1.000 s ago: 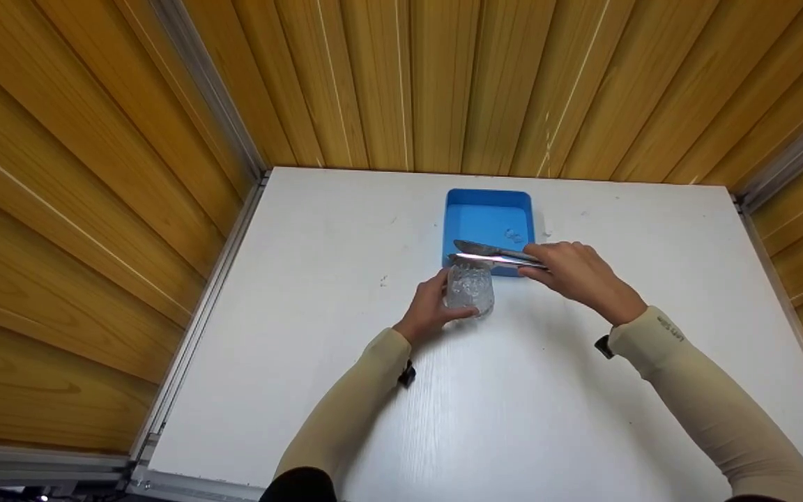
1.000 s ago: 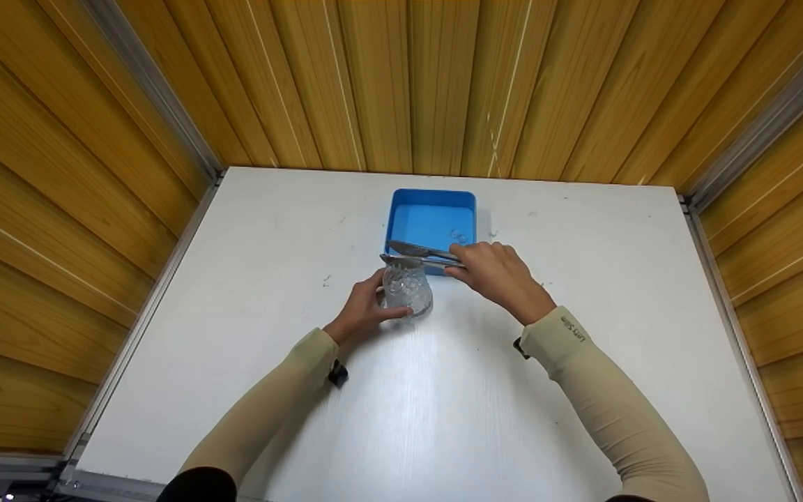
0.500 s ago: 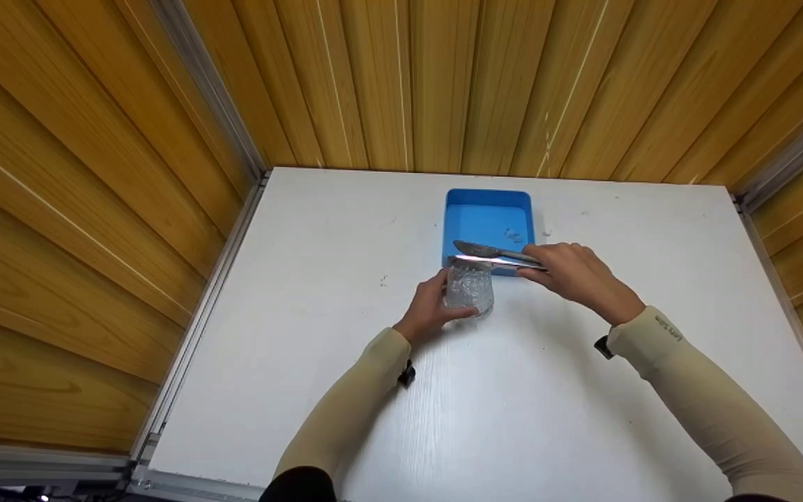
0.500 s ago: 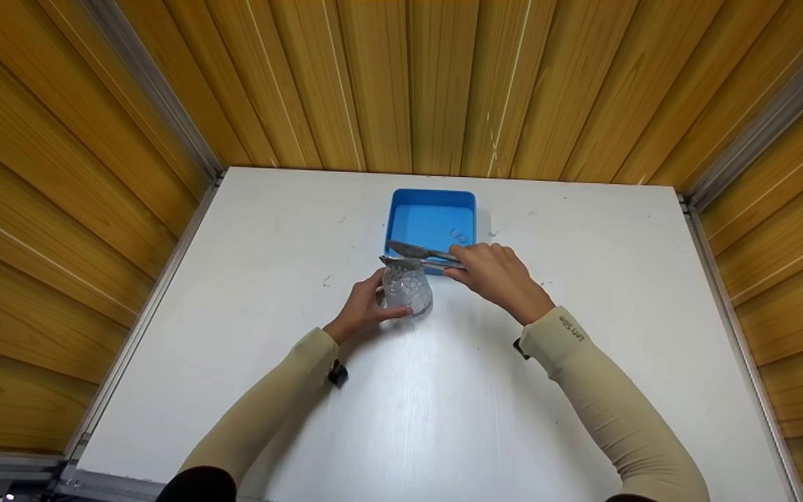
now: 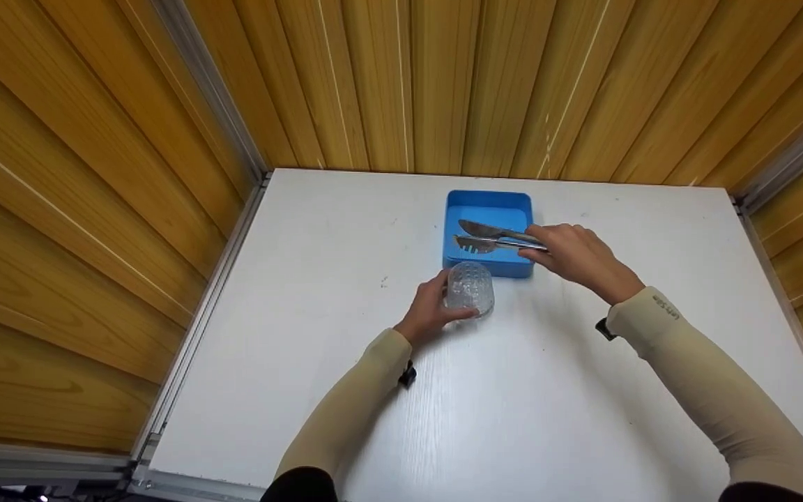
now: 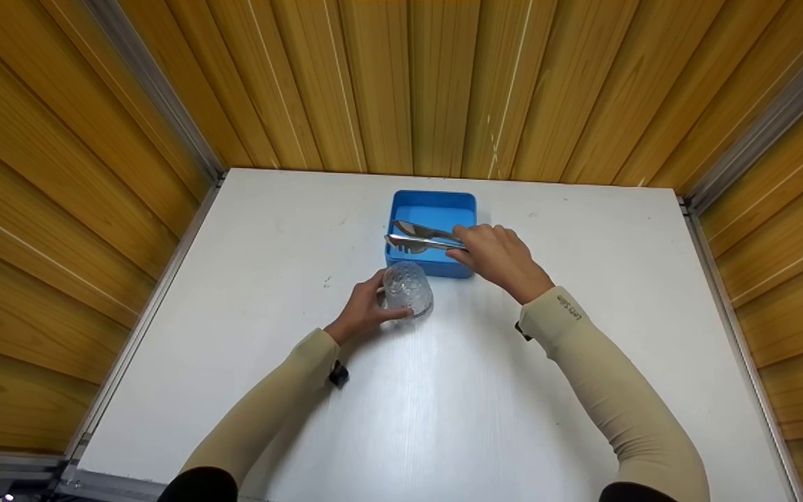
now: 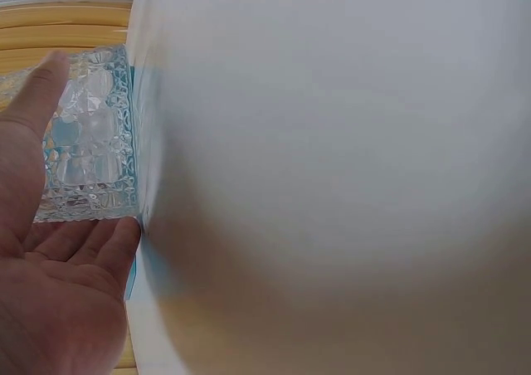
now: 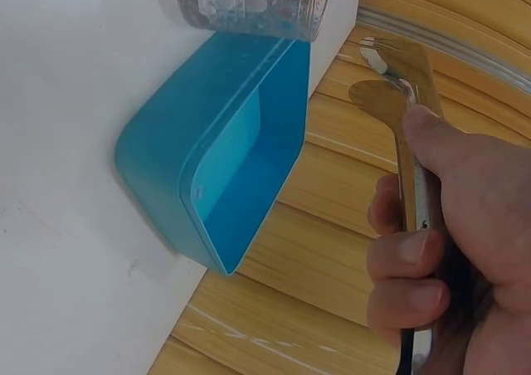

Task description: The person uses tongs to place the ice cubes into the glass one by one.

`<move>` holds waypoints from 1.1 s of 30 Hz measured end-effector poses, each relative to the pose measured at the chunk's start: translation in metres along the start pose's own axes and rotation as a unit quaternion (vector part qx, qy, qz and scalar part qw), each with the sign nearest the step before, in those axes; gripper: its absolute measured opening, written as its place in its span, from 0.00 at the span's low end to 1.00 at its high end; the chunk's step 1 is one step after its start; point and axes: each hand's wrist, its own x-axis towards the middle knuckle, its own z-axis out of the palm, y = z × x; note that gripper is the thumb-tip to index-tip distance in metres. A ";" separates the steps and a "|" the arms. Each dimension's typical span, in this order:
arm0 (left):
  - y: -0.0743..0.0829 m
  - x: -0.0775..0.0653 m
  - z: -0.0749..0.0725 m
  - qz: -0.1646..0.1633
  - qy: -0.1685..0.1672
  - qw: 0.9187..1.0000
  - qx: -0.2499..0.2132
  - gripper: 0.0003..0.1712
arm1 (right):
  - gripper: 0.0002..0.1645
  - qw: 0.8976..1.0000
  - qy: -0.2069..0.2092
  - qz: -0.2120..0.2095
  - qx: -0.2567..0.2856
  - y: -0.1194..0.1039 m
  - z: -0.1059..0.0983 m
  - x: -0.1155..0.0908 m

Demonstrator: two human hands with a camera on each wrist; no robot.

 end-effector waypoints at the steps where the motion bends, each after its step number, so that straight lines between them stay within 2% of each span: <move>1: 0.000 0.000 0.000 0.001 0.001 1.000 0.000 0.56 | 0.20 1.000 -0.001 0.004 -0.003 0.001 -0.001 0.003; 16: 0.001 -0.002 0.001 -0.013 0.002 1.000 -0.002 0.56 | 0.24 0.997 -0.045 0.046 -0.033 0.016 -0.002 0.038; 33: 0.002 -0.001 0.001 -0.006 0.000 1.000 -0.003 0.55 | 0.23 0.989 -0.086 0.119 -0.020 0.038 -0.002 0.056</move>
